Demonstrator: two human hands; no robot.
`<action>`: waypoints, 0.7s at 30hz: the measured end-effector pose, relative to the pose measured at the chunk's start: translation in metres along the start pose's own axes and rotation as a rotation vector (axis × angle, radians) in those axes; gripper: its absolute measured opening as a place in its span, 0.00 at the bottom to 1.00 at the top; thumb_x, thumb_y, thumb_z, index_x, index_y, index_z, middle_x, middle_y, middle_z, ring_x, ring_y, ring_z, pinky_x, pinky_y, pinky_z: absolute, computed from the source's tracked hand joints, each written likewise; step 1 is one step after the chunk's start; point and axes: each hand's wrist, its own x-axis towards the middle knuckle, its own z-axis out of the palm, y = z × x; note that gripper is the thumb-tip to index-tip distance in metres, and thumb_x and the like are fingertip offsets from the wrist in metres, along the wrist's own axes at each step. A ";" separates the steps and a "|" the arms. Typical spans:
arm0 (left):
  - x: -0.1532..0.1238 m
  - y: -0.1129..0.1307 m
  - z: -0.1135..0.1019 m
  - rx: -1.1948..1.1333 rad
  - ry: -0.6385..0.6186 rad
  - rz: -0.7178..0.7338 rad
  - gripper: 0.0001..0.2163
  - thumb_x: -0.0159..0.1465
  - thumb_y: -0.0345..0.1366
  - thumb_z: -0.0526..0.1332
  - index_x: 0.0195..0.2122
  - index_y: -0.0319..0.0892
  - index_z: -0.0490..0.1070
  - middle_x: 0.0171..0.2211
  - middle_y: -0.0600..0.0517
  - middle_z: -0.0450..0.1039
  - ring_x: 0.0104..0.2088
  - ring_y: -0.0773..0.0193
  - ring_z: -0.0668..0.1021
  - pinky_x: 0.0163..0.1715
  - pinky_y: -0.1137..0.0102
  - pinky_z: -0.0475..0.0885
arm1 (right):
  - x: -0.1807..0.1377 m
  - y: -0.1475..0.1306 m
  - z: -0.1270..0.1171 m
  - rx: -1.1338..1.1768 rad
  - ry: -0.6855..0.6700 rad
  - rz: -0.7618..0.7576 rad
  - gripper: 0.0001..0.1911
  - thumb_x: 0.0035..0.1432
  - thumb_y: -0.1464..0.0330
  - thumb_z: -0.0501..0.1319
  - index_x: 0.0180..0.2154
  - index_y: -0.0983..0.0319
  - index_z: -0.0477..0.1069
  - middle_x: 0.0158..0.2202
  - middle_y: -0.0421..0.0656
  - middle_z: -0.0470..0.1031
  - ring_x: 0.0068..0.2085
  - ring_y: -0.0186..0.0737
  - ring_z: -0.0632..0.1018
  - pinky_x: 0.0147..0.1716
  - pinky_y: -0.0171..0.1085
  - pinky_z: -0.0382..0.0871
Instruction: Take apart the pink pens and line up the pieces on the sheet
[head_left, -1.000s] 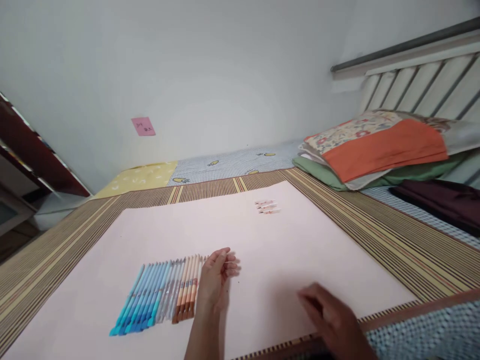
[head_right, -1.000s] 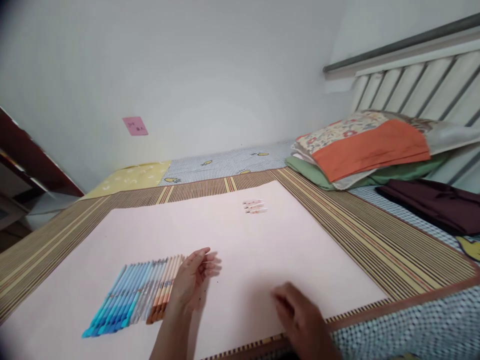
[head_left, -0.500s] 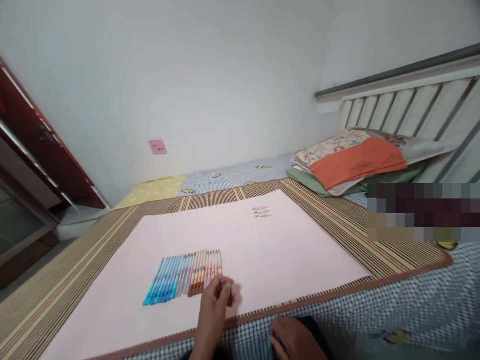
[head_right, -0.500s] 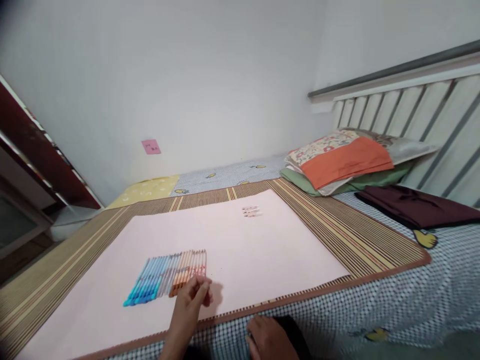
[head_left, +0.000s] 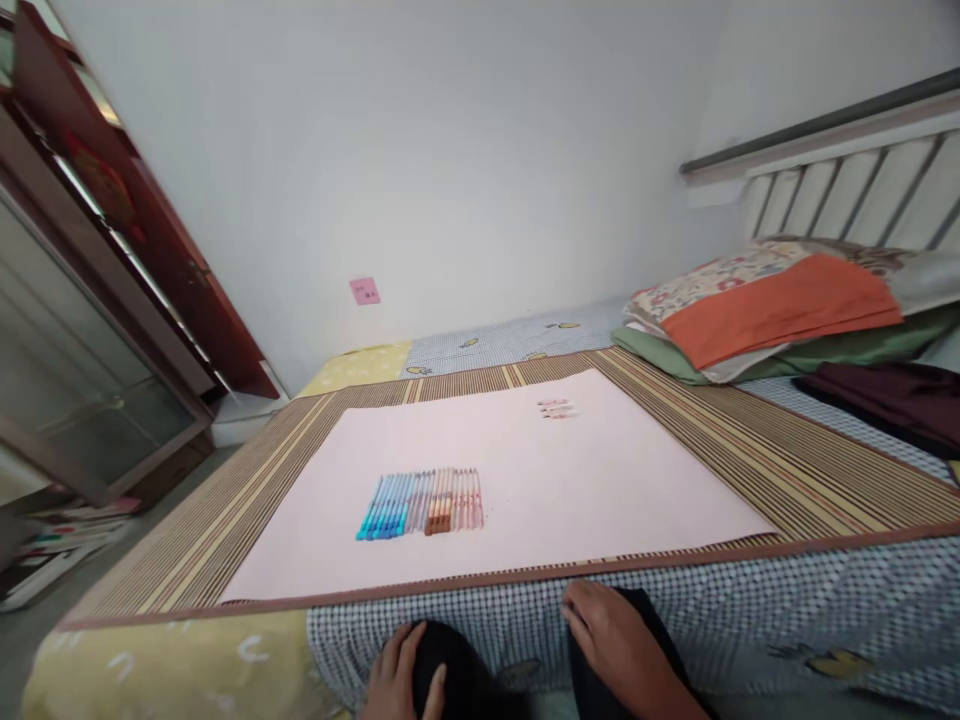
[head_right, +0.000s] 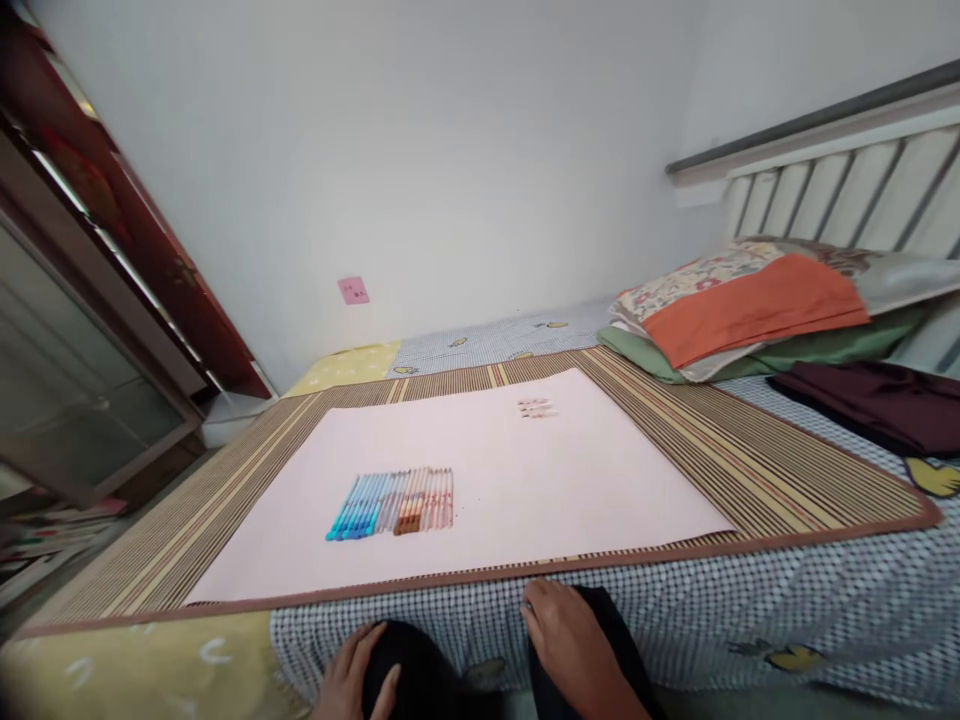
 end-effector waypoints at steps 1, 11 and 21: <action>0.003 -0.001 -0.006 0.007 -0.027 -0.022 0.19 0.66 0.44 0.57 0.55 0.44 0.73 0.55 0.43 0.75 0.56 0.49 0.76 0.59 0.54 0.70 | 0.001 0.000 -0.002 0.005 -0.009 0.007 0.09 0.65 0.73 0.55 0.33 0.58 0.70 0.33 0.42 0.76 0.36 0.43 0.77 0.38 0.40 0.63; 0.020 -0.001 -0.048 0.087 -0.232 -0.218 0.17 0.68 0.44 0.53 0.49 0.43 0.75 0.49 0.45 0.79 0.52 0.54 0.78 0.58 0.60 0.68 | 0.003 -0.002 -0.013 0.028 -0.040 0.007 0.11 0.67 0.70 0.52 0.33 0.59 0.71 0.33 0.44 0.77 0.36 0.44 0.78 0.38 0.40 0.67; 0.038 0.019 -0.062 0.284 -0.431 -0.291 0.16 0.70 0.40 0.49 0.42 0.44 0.77 0.44 0.45 0.81 0.46 0.54 0.80 0.46 0.65 0.68 | 0.001 0.003 -0.021 0.225 0.108 -0.030 0.10 0.69 0.65 0.52 0.36 0.57 0.69 0.33 0.41 0.76 0.35 0.40 0.79 0.37 0.36 0.70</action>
